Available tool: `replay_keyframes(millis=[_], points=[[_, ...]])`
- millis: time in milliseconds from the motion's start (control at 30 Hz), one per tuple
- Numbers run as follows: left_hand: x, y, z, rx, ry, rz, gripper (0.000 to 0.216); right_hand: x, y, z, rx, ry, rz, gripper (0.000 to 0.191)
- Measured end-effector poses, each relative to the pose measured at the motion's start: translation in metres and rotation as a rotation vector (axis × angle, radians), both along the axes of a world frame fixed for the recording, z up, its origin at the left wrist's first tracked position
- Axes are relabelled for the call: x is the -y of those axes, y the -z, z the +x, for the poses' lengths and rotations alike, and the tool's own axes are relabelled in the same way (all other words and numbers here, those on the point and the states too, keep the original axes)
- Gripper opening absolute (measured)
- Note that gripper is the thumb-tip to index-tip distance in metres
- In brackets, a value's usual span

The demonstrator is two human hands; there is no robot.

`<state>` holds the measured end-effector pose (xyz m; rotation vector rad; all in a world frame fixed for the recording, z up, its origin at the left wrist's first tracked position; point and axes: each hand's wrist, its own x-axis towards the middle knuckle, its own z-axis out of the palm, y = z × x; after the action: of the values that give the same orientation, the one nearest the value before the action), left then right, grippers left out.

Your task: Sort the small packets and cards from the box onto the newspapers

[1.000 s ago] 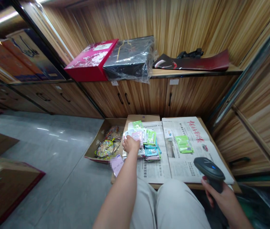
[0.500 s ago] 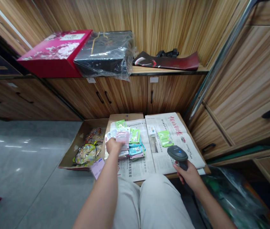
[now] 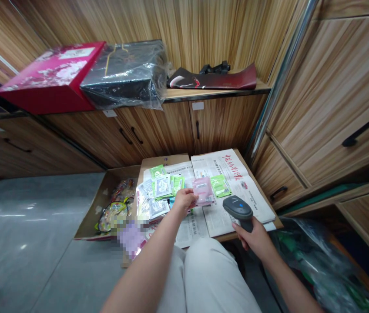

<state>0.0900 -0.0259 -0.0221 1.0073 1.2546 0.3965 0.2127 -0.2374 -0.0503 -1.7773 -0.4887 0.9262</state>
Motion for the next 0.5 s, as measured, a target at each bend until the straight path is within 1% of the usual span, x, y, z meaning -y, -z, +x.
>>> replay_keyframes(millis=[100,233,367,500], points=[[-0.001,0.011,0.004,-0.032,-0.043,-0.078,0.023,0.005,-0.007,-0.001,-0.052,-0.024,0.006,0.033],[-0.003,0.021,0.007,-0.048,-0.088,-0.149,0.03,0.01,-0.016,-0.002,-0.12,-0.049,-0.003,0.033],[0.0,0.024,0.011,-0.035,-0.06,-0.178,0.032,0.011,-0.021,-0.001,-0.162,-0.061,-0.014,0.034],[0.001,0.025,0.015,-0.041,-0.044,-0.167,0.03,0.01,-0.022,0.0,-0.174,-0.068,-0.009,0.033]])
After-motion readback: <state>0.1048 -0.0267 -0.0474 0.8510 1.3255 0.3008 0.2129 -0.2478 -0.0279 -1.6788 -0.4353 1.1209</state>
